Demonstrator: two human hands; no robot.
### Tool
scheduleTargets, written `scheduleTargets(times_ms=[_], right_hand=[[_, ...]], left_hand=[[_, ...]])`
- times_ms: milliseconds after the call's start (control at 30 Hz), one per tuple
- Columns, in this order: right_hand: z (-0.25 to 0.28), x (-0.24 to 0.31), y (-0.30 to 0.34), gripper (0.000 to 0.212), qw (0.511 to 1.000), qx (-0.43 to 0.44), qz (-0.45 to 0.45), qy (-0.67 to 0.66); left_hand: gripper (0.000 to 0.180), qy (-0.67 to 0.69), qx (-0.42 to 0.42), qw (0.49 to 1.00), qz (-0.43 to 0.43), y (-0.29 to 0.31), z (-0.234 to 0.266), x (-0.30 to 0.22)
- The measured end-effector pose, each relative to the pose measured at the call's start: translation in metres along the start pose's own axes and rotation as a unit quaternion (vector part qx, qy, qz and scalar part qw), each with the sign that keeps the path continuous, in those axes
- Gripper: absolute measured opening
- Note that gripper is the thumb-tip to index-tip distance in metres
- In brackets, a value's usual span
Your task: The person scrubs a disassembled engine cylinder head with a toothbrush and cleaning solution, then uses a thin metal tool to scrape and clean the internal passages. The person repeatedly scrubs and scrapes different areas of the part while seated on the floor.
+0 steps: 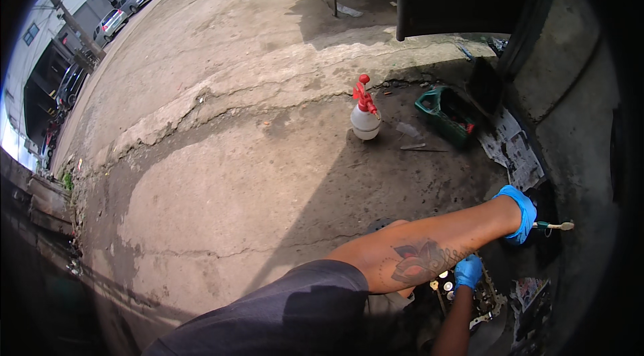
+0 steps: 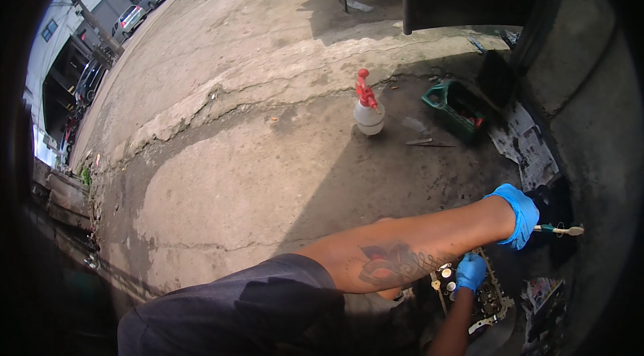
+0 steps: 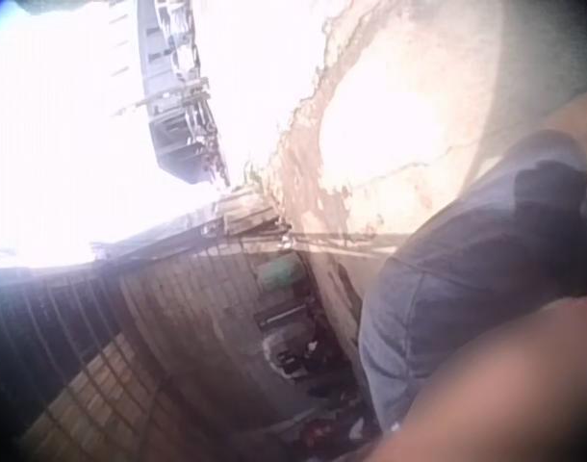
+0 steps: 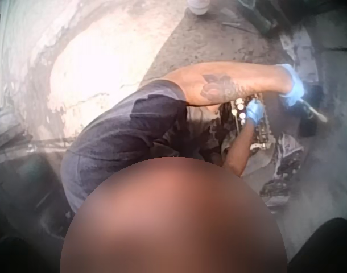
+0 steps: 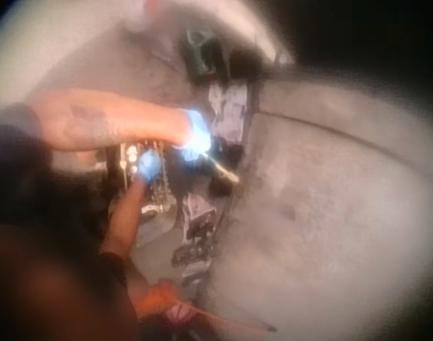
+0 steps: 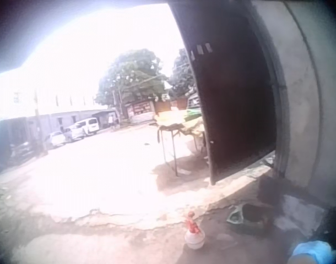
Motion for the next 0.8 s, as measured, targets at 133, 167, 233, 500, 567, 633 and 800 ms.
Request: scheduleTargets(times_ms=[133,167,233,500,567,633,800], right_hand=[[0.015,0.013,0.010,0.036,0.996,-0.093,0.000,0.011],[0.020,0.015,0.014,0.036,0.992,-0.127,-0.002,-0.006],[0.025,0.012,0.018,0.036,0.986,-0.158,-0.018,-0.049],[0.014,0.017,0.004,0.031,0.995,-0.070,0.052,0.047],[0.013,0.014,0.001,0.030,0.995,-0.068,0.051,0.042],[0.014,0.013,-0.002,0.028,0.995,-0.079,0.056,0.037],[0.020,0.009,-0.005,0.028,0.995,-0.090,0.043,0.012]], left_hand=[[0.036,0.015,-0.010,1.000,-0.005,0.000,0.001,-0.001],[0.036,0.018,-0.008,1.000,-0.002,0.000,0.001,-0.001],[0.036,0.008,-0.004,1.000,-0.001,0.000,-0.001,0.000],[0.036,0.004,-0.001,1.000,0.001,-0.001,-0.003,0.002],[0.036,0.007,0.001,1.000,0.008,0.000,-0.003,0.006],[0.036,0.011,-0.004,1.000,0.001,0.002,-0.001,0.006],[0.035,0.029,-0.001,1.000,0.000,0.007,0.002,0.007]])
Point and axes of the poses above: each hand's wrist, its own y-axis away from the middle knuckle, its own z-axis out of the back of the hand, x = y × z, the point moved 10 cm from there along -y, towards the middle knuckle, and after that the axes turned 6 degrees about z, right-handed, at the moved point
